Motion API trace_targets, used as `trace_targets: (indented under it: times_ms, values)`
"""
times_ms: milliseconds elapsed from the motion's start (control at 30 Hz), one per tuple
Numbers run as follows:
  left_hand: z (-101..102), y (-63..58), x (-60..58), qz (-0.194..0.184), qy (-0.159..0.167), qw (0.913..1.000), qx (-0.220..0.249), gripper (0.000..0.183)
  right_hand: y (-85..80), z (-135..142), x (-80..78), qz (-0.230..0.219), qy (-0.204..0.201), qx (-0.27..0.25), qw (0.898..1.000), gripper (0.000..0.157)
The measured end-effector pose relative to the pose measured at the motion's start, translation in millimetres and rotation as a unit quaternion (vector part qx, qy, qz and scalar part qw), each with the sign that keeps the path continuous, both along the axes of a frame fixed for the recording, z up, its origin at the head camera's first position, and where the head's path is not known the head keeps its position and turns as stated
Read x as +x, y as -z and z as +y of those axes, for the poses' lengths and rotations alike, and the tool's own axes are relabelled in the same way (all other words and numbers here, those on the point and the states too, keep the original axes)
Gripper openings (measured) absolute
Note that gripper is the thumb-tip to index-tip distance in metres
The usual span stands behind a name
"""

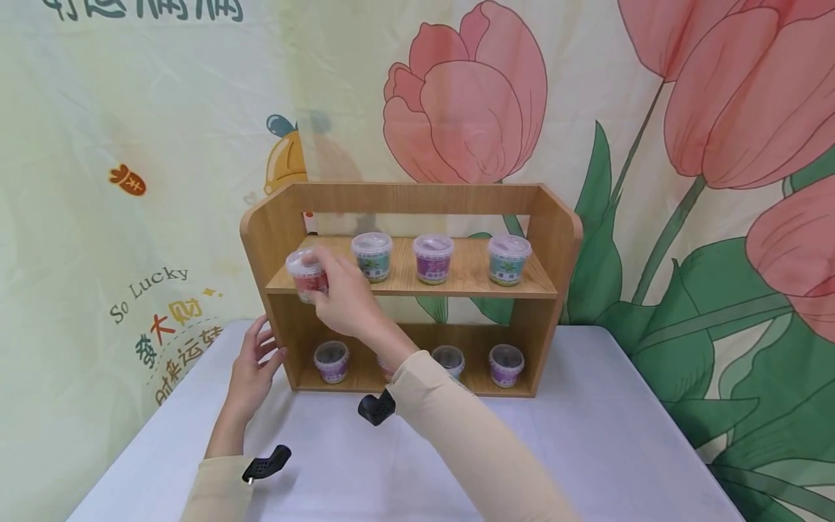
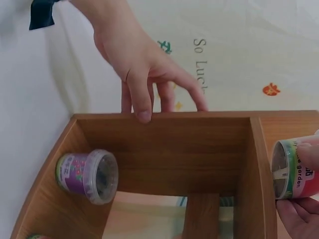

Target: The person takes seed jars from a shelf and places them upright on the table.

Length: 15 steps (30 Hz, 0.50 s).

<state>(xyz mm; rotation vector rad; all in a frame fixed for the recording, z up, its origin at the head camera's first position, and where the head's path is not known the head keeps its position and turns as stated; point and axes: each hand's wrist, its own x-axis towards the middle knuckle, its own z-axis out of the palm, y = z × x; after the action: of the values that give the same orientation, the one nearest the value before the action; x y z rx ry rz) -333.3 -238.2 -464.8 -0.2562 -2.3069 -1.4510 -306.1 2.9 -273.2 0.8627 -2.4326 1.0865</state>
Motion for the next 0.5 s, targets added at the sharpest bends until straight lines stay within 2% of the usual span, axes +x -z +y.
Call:
trace_targets:
  times_ms: [200,500]
  values:
    - [0,-0.3,0.1,-0.003,0.005,1.0,-0.005,0.087,13.3,15,22.1,-0.011,-0.03,-0.02,0.999,0.051]
    - [0,-1.3,-0.1,-0.016,0.0,0.9999,0.002,0.085,53.3,34,42.7,-0.031,-0.045,-0.03,0.998,0.052]
